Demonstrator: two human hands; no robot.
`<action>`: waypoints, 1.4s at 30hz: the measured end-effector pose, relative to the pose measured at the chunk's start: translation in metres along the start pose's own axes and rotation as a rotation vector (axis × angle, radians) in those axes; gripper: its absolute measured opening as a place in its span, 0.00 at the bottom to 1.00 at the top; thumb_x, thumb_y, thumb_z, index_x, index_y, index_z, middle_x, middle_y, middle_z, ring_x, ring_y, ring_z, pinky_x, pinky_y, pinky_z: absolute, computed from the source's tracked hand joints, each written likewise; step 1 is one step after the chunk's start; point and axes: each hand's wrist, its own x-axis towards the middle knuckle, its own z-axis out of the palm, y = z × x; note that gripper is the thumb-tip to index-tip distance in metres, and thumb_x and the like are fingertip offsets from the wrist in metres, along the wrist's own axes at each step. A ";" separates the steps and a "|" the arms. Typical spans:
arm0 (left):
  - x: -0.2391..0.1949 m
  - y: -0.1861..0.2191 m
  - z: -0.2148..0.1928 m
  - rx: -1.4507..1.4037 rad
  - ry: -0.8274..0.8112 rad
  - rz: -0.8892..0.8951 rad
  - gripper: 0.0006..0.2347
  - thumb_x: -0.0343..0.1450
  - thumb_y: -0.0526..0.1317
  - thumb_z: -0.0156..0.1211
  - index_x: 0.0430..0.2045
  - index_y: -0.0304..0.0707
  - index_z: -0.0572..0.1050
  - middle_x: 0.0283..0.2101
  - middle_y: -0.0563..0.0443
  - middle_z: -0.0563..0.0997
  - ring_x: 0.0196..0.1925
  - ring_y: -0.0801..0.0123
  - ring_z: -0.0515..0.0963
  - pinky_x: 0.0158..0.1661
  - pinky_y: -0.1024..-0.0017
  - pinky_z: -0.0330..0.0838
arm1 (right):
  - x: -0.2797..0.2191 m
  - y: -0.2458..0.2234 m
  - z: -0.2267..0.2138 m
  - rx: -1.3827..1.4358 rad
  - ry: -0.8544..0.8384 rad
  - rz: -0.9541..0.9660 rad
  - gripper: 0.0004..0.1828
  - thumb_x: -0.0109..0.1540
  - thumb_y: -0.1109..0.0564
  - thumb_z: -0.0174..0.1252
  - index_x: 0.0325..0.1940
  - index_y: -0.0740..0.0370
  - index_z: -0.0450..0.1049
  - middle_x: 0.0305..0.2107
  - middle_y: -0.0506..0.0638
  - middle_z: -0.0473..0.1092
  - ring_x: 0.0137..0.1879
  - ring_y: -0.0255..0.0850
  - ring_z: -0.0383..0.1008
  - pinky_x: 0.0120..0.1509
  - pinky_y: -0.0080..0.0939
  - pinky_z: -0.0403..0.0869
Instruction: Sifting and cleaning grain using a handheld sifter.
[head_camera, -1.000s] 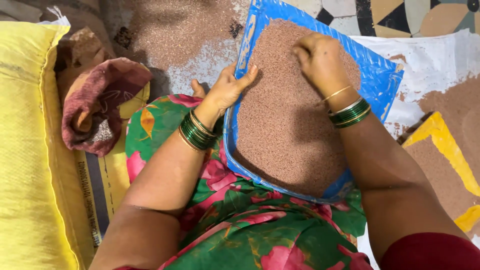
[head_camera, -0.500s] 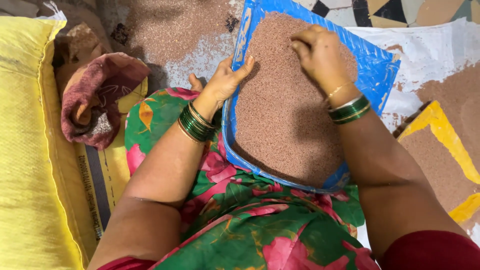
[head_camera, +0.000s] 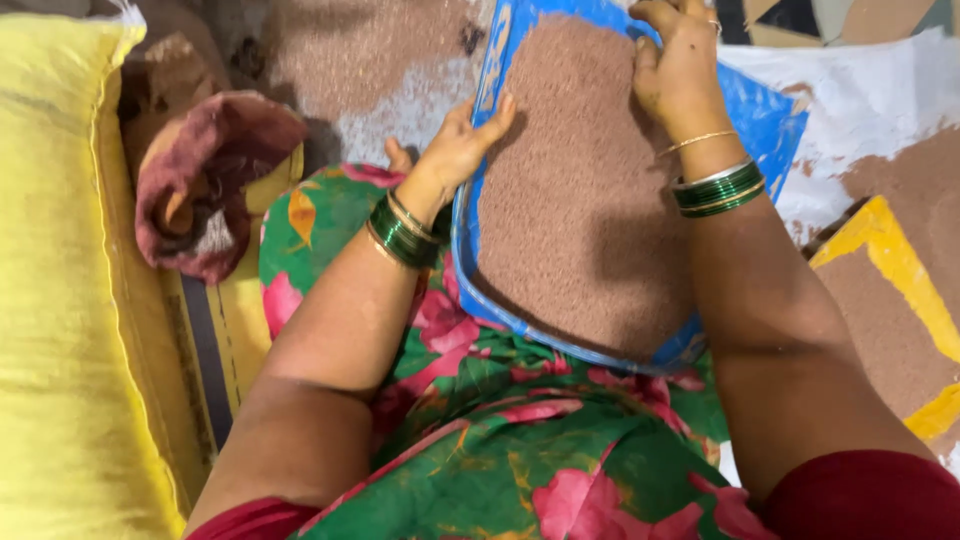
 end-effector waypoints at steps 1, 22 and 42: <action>-0.001 -0.006 -0.002 -0.004 0.010 -0.025 0.35 0.68 0.57 0.64 0.62 0.24 0.68 0.59 0.42 0.78 0.63 0.66 0.74 0.64 0.70 0.63 | -0.015 -0.011 0.005 0.013 -0.022 0.010 0.16 0.64 0.65 0.60 0.57 0.64 0.78 0.54 0.65 0.72 0.62 0.61 0.70 0.69 0.54 0.69; -0.009 0.006 -0.004 0.249 0.088 -0.042 0.44 0.66 0.71 0.54 0.64 0.28 0.66 0.62 0.41 0.76 0.68 0.61 0.70 0.68 0.67 0.56 | -0.193 -0.114 -0.089 0.498 -1.117 -0.003 0.18 0.57 0.62 0.50 0.48 0.57 0.80 0.39 0.59 0.78 0.48 0.54 0.77 0.56 0.49 0.73; -0.010 -0.010 -0.019 0.309 0.012 0.041 0.40 0.69 0.76 0.51 0.59 0.37 0.72 0.57 0.48 0.78 0.68 0.61 0.69 0.74 0.46 0.46 | -0.207 -0.053 -0.045 0.026 -0.633 -0.203 0.22 0.47 0.58 0.56 0.43 0.43 0.83 0.44 0.54 0.76 0.55 0.58 0.70 0.58 0.64 0.62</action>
